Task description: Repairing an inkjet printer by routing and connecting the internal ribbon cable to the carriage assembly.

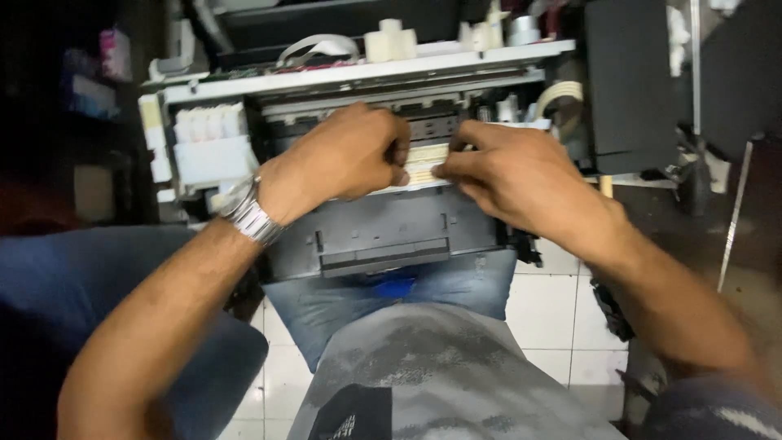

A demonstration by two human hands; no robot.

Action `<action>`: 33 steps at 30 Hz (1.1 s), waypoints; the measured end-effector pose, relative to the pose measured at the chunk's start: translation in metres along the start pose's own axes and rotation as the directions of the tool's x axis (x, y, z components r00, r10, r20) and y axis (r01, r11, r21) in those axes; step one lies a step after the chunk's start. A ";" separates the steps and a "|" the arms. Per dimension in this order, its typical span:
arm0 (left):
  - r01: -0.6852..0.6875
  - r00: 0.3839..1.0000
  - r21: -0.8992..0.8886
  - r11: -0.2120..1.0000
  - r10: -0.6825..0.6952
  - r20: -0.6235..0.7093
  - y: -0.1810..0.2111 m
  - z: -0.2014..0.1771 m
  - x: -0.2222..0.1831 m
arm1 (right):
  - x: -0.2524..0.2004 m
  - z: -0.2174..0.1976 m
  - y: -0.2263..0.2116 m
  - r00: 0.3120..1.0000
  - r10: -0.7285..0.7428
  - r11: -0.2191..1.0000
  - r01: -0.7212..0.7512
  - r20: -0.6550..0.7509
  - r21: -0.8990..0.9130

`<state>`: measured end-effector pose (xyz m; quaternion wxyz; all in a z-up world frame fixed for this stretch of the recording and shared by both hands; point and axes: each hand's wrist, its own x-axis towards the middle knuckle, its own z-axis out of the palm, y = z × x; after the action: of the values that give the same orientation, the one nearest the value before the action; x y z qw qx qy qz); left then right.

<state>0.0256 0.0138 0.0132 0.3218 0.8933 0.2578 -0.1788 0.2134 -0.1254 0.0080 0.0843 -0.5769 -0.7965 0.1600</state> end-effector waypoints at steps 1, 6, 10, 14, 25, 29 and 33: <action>0.060 0.998 0.004 0.998 -0.060 0.017 0.002 0.000 0.000 | 0.000 0.002 0.002 0.999 -0.034 0.999 0.035 -0.035 0.020; 0.093 0.995 -0.048 0.994 -0.091 0.044 0.033 -0.017 -0.002 | -0.019 0.009 0.004 0.989 0.023 0.995 -0.009 -0.149 0.099; 0.258 0.961 -0.040 0.965 -0.253 0.113 0.047 -0.021 0.001 | -0.057 -0.011 -0.017 0.902 -0.006 0.928 0.166 -0.432 0.333; 0.428 0.895 -0.053 0.902 -0.415 0.161 0.060 -0.024 0.004 | -0.109 0.003 -0.023 0.605 0.254 0.923 0.081 -0.754 0.376; 0.513 0.849 -0.050 0.857 -0.498 0.176 0.057 -0.021 0.017 | -0.223 0.004 0.070 0.330 0.716 0.684 -0.510 -0.615 0.521; 0.521 0.833 0.049 0.852 -0.520 0.191 0.049 -0.018 0.025 | -0.221 -0.008 0.096 0.446 0.681 0.727 -0.509 -0.581 0.461; 0.527 0.826 0.064 0.847 -0.528 0.198 0.051 -0.020 0.030 | -0.202 -0.024 0.142 0.587 0.533 0.836 -0.478 -0.609 0.270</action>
<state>0.0817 0.0035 0.0377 0.2823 0.7645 0.4588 -0.3540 0.4122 -0.2724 -0.0094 0.3344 -0.7931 -0.5091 -0.0073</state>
